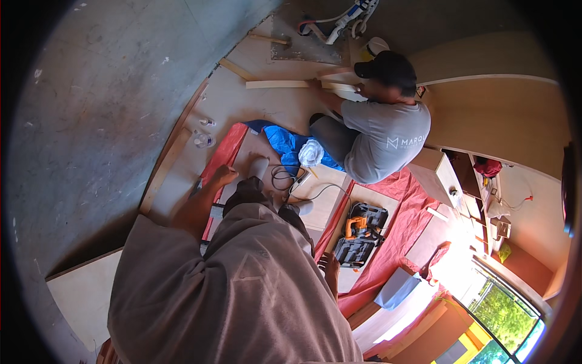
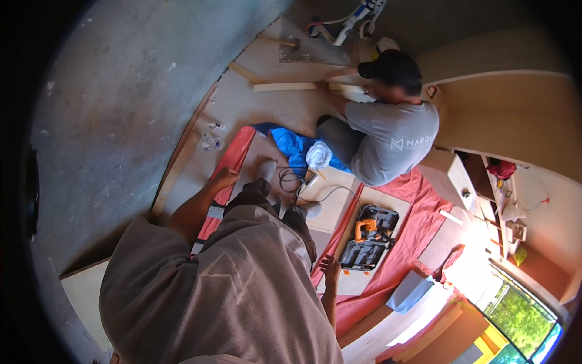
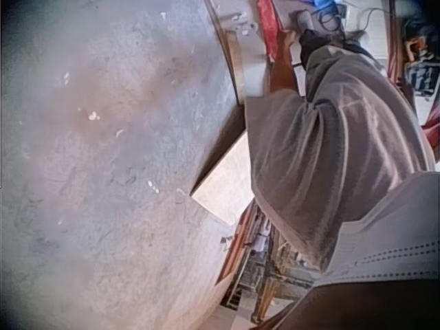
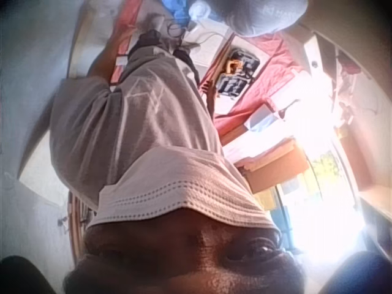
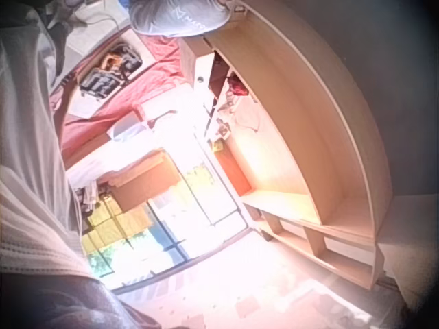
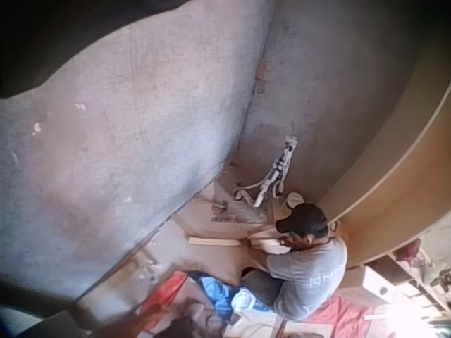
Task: The person assists a coworker in measuring, marking, and fitting wooden trim pieces along the floor and corners of a construction area.
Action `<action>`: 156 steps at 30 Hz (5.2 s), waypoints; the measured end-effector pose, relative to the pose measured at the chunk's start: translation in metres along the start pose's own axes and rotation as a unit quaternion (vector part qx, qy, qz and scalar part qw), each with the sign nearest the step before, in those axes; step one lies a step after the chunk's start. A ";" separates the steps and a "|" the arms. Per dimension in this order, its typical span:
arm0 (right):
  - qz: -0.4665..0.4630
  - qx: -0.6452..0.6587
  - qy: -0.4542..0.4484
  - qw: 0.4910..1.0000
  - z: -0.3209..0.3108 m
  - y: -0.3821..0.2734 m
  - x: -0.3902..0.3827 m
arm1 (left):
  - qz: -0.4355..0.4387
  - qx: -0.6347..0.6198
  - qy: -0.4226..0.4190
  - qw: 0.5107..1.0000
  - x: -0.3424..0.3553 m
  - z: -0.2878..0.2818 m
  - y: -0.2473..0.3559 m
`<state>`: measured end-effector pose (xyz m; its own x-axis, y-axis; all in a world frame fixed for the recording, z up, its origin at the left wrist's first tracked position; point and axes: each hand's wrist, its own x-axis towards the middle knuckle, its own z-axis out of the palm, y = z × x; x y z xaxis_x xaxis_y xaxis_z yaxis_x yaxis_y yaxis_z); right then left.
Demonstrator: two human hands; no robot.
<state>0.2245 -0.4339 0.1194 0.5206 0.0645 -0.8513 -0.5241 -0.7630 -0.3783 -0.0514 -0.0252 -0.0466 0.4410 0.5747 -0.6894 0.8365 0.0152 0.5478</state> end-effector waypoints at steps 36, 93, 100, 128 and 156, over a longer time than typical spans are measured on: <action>-0.032 -0.007 0.005 0.999 0.002 -0.004 -0.006 | -0.037 -0.025 0.019 0.999 0.004 -0.007 0.005; -0.068 -0.134 -0.021 0.988 0.008 -0.066 -0.008 | 0.011 -0.066 0.060 0.996 -0.013 0.000 -0.027; -0.075 -0.154 -0.021 0.985 0.012 -0.088 0.003 | 0.011 -0.039 0.059 0.997 -0.022 -0.010 -0.037; -0.110 -0.181 -0.008 0.977 0.015 -0.082 0.000 | -0.017 -0.060 0.088 0.994 -0.013 -0.012 -0.024; -0.041 -0.051 -0.025 0.998 0.000 -0.030 0.012 | 0.089 -0.021 0.043 0.995 -0.023 -0.010 -0.007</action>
<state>0.2466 -0.4102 0.1205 0.5234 0.1594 -0.8371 -0.4090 -0.8148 -0.4109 -0.0709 -0.0307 -0.0303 0.5505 0.6390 -0.5373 0.7321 -0.0602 0.6785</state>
